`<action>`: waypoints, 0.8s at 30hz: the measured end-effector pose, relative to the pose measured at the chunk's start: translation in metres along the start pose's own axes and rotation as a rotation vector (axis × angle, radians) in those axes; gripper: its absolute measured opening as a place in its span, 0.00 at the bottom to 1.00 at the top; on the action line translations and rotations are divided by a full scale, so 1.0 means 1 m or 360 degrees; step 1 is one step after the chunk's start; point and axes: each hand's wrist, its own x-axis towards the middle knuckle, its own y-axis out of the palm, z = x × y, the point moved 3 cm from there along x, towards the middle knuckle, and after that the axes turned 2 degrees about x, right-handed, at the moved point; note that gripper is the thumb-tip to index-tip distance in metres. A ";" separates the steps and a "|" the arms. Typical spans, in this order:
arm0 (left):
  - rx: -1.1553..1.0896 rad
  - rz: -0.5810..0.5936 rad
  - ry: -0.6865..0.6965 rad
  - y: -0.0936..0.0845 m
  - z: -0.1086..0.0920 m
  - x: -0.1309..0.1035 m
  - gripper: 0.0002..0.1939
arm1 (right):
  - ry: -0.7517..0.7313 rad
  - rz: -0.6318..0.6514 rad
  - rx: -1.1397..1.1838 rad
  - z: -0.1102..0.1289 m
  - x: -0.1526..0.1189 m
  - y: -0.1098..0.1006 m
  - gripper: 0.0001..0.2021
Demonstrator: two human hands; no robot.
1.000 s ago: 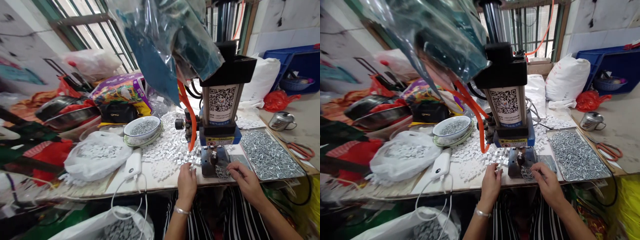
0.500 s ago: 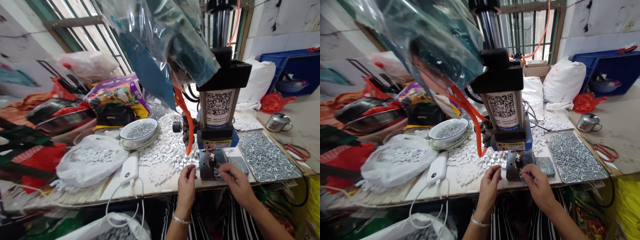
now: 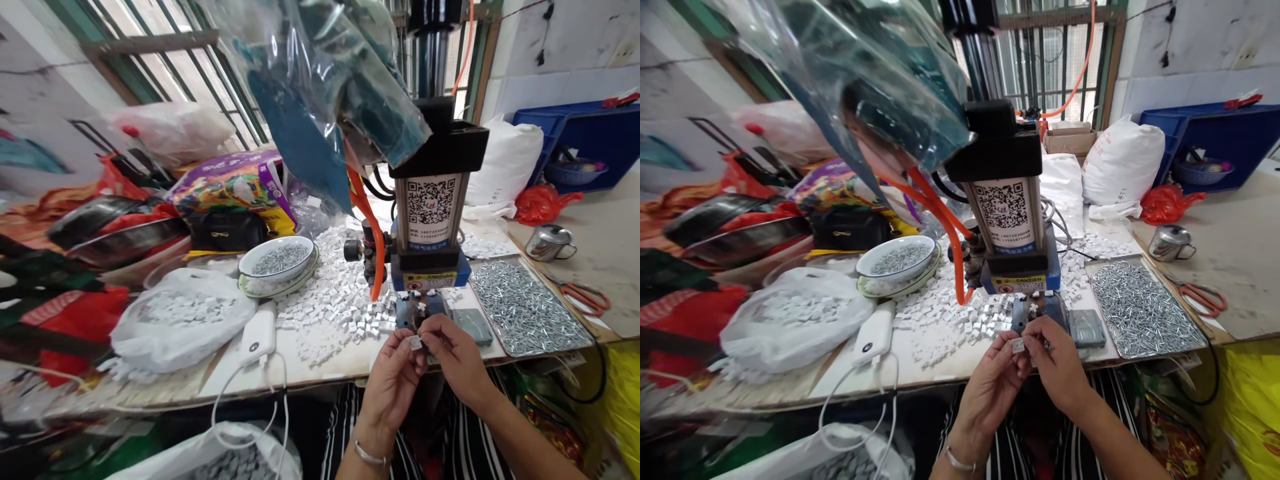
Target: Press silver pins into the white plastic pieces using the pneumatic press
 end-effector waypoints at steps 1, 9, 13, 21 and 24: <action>-0.0015 0.0002 -0.0005 0.001 0.000 0.000 0.18 | -0.0034 0.0003 -0.0039 0.001 0.000 0.000 0.06; -0.0119 -0.0008 -0.0027 0.006 0.004 0.001 0.18 | -0.0302 -0.0034 -0.0330 0.009 -0.001 0.001 0.07; -0.0150 -0.0012 0.0009 0.004 0.003 0.002 0.19 | -0.0558 0.0008 -0.0507 0.012 -0.006 0.005 0.12; 0.0172 -0.0056 0.0065 0.002 0.004 0.003 0.18 | -0.0540 0.0080 -0.0549 0.000 -0.007 0.001 0.13; 0.0417 -0.0042 0.0066 0.004 0.004 0.005 0.18 | -0.0534 0.0087 -0.0667 -0.008 -0.008 -0.002 0.17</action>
